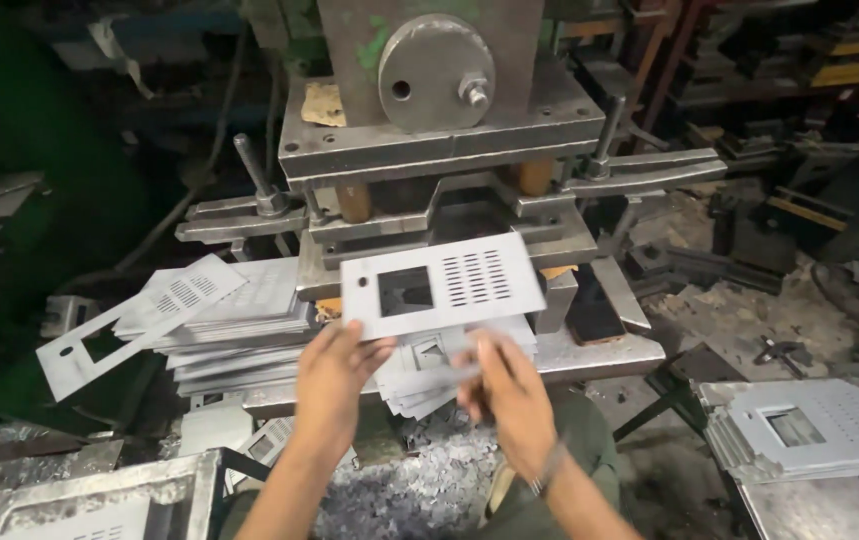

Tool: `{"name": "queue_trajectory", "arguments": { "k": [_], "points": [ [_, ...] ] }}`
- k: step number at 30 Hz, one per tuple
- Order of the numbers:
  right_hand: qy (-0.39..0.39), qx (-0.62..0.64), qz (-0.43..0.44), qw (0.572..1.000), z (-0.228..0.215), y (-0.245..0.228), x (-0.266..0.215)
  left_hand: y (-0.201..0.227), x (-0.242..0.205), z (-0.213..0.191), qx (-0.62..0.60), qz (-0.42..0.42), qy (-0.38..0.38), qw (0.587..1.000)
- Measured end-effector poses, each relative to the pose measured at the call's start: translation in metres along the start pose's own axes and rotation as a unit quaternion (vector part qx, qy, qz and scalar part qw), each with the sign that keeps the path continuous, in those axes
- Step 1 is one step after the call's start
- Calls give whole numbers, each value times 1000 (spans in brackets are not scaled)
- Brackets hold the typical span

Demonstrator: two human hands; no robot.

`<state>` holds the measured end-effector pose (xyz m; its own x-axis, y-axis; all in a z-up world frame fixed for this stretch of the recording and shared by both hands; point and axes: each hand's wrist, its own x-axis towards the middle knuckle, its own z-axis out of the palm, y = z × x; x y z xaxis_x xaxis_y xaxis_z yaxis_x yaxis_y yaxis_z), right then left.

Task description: Using a manual stamping press to punch holes or designs into metal plates.

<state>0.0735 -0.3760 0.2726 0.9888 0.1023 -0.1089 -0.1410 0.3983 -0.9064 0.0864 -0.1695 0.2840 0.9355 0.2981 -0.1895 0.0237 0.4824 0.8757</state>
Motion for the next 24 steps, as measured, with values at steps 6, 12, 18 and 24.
{"name": "queue_trajectory", "arguments": {
  "k": [6, 12, 18, 24],
  "points": [
    [86, 41, -45, 994, 21, -5, 88, 16, 9, 37, -16, -2, -83, 996],
    [44, 86, -22, 995, 14, -13, 93, 14, 31, 38, -87, -16, -96, 991],
    [50, -13, 74, 996, 23, -23, 168, -1, -14, 21, -24, -70, -135, 988],
    [85, -120, 90, 985, 39, -42, 218, -35, -42, -58, 80, -150, -66, 983]
  ]
}}
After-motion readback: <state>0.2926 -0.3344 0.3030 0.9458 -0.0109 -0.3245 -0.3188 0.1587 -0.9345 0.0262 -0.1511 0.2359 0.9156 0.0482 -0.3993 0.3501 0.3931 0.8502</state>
